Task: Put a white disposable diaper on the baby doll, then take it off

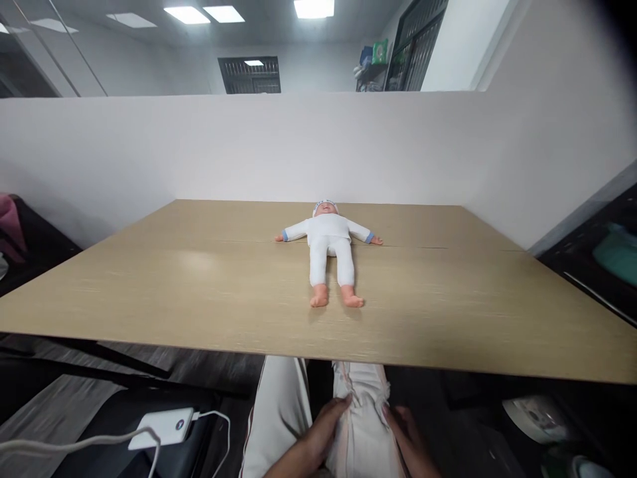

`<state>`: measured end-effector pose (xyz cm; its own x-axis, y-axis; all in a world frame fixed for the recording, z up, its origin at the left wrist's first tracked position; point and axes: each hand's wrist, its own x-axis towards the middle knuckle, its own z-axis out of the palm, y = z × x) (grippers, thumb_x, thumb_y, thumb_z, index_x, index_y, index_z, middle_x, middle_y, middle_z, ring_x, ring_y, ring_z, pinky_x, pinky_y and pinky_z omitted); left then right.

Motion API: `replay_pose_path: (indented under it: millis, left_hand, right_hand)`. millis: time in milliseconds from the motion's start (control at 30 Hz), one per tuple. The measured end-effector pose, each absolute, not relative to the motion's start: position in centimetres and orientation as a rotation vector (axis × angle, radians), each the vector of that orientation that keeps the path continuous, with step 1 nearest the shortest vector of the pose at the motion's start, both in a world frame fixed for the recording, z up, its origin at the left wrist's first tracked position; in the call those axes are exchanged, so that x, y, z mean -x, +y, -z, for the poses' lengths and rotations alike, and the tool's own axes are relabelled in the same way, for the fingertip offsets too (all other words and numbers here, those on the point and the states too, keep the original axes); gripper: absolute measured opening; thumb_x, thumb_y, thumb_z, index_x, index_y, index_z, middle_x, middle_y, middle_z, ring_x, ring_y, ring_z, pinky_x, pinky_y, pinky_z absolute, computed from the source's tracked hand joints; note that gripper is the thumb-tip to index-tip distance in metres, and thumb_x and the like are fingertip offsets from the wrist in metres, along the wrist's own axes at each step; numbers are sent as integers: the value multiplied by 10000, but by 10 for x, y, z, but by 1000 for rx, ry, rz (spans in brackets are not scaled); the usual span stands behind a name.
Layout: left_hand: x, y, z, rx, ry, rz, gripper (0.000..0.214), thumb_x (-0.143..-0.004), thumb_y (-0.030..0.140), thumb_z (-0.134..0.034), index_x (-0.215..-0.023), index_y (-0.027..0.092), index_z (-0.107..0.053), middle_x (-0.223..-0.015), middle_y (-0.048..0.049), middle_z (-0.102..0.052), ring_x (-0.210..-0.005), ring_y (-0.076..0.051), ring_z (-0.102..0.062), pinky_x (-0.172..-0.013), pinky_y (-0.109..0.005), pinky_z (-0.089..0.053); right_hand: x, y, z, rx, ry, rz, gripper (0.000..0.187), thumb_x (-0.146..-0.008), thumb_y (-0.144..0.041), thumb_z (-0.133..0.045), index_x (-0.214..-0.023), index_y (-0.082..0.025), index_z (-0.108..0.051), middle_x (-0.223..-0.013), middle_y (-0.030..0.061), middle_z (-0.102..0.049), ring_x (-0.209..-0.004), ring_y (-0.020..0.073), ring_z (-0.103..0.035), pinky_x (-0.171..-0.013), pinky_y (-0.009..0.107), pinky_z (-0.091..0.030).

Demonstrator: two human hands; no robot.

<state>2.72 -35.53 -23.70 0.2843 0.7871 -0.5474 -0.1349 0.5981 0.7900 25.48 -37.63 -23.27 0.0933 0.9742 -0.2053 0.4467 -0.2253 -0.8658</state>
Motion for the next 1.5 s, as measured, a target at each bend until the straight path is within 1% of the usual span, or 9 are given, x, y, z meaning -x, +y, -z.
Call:
replay_pose_path:
  millis: [200,367,467,567,800,1000,1167,1333,1500]
  left_hand:
    - [-33,-358,176,-308,873,-708,565,-638,412,-944,-1063,114,-720,-984,-158,-794,-1033,-335,-753,-1027,-430,-532]
    - [-11,-400,86,-550,709,-919,668,-688,373,-939,-1279,171,-698,-1263,-171,-741,-1204,-367,-692,-1068,-450,-515]
    - [3,-407,48,-702,721,-977,611,-734,415,-912,-1275,218,-710,-1321,-137,-720,-1297,-369,-632,-1098,-449,-497]
    - [9,-392,34,-754,819,-992,539,-784,452,-871,-1252,233,-718,-1342,-109,-712,-1308,-344,-622,-1133,-447,-469]
    - [10,-357,50,-660,914,-1050,576,-747,513,-876,-1212,208,-726,-1274,-111,-744,-1204,-334,-682,-1077,-437,-514]
    - [14,-356,76,-596,1068,-1039,572,-726,530,-888,-1177,210,-738,-1327,-108,-719,-1225,-324,-660,-1064,-397,-511]
    - [18,-355,81,-593,1018,-976,549,-752,530,-872,-1170,204,-727,-1302,-113,-722,-1255,-345,-630,-1105,-439,-469]
    - [22,-352,82,-629,994,-976,529,-777,533,-849,-1178,215,-714,-1287,-97,-712,-1236,-308,-620,-1086,-395,-467]
    - [30,-353,89,-774,1111,-899,560,-801,595,-804,-1184,209,-670,-1205,-81,-691,-1109,-264,-633,-979,-337,-487]
  right_hand:
    - [-229,-372,186,1718,-878,-1490,892,-519,-864,-776,-1069,-163,-743,-1151,167,-771,-1228,415,-658,-1065,484,-522]
    - [-212,-421,105,1516,-809,-1367,857,-660,-717,-818,-1355,-244,-653,-1265,140,-746,-1203,389,-685,-990,461,-582]
    - [-199,-432,65,1534,-817,-1271,822,-599,-615,-911,-1301,-259,-675,-1258,131,-750,-1197,388,-687,-1003,443,-584]
    - [-184,-412,44,1381,-852,-1401,687,-715,-610,-858,-1248,-216,-677,-1196,138,-766,-1118,363,-721,-959,454,-607]
    - [-175,-359,67,1269,-1165,-1466,614,-892,-571,-731,-1362,-204,-584,-1357,134,-688,-1230,307,-658,-1020,419,-562]
    - [-182,-356,101,1426,-1346,-1345,479,-942,-598,-633,-1195,-191,-632,-1128,107,-750,-1079,288,-702,-924,398,-573]
    - [-191,-352,103,1645,-1423,-547,422,-887,-553,-717,-1110,-220,-587,-1013,88,-721,-820,237,-671,-717,372,-564]
    - [-173,-321,68,1350,-1808,-187,235,-955,-319,-668,-1166,-249,-592,-1266,98,-681,-1215,275,-616,-1027,472,-529]
    - [-141,-281,53,1260,-2268,-343,546,-1012,-333,-582,-1539,-287,-447,-1632,64,-430,-1526,267,-356,-1235,503,-379]
